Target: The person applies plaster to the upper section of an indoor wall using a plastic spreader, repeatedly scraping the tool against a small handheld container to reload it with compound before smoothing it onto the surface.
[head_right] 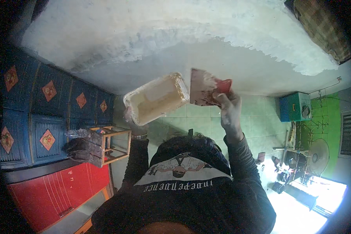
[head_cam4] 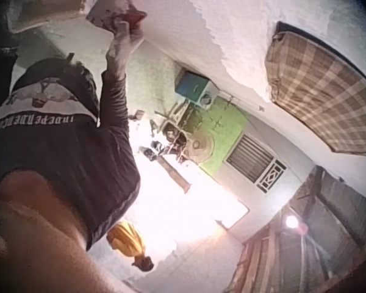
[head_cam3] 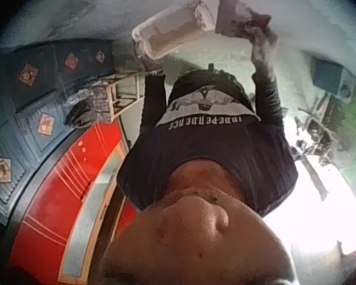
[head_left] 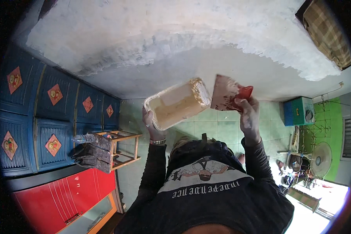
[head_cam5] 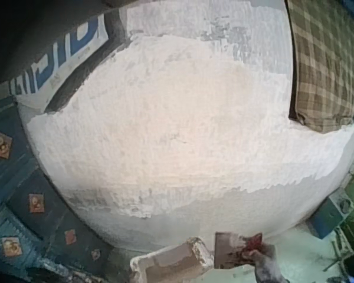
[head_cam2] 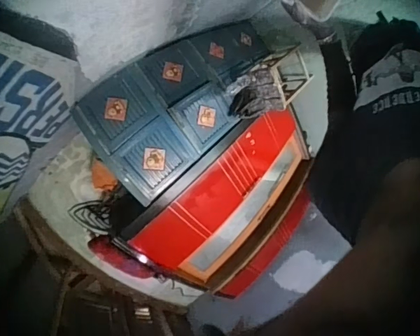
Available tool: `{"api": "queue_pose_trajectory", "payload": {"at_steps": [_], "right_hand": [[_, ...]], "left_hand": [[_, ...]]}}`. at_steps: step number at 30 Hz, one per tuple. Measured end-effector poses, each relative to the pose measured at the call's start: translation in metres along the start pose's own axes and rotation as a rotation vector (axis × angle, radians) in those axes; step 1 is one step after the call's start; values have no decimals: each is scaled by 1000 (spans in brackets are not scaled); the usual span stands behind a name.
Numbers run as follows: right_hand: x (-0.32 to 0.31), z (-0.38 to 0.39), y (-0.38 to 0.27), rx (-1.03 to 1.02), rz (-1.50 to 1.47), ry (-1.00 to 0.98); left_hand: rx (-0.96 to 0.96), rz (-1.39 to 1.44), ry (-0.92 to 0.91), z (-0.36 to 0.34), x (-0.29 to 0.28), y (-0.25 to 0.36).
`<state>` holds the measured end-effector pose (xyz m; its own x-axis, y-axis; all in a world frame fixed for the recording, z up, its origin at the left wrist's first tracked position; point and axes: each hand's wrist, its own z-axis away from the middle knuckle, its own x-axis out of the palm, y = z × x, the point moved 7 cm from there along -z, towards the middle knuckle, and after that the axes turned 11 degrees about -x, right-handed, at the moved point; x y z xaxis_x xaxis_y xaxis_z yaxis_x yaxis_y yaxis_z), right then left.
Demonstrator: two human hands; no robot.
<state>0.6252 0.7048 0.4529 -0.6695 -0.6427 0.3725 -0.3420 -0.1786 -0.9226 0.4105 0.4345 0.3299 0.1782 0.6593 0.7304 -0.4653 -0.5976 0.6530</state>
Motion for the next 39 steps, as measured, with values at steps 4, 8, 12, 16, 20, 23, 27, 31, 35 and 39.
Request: {"api": "queue_pose_trajectory", "payload": {"at_steps": [4,8,12,16,20,23,27,31,35,39], "right_hand": [[-31,14,49,92,-356,116],[-38,24,64,251,-423,233],[-41,22,57,207,-461,259],[-34,27,42,156,-530,198],[-29,31,35,130,-528,154],[-24,36,23,41,-493,150],[23,41,-63,-482,295,-215],[100,41,-73,-756,935,-630],[119,2,-32,-704,992,-711],[113,-14,-6,-710,1027,-740]], "left_hand": [[13,-79,34,13,19,6],[-57,-10,-9,16,34,6],[-2,-139,-100,7,5,0],[51,-271,-22,1,13,13],[194,-354,-116,2,56,42],[289,-463,-125,9,75,58],[436,-789,-145,22,113,73],[511,-878,-105,23,143,78],[474,-1028,-165,25,169,71],[234,-793,-129,21,175,63]]}}
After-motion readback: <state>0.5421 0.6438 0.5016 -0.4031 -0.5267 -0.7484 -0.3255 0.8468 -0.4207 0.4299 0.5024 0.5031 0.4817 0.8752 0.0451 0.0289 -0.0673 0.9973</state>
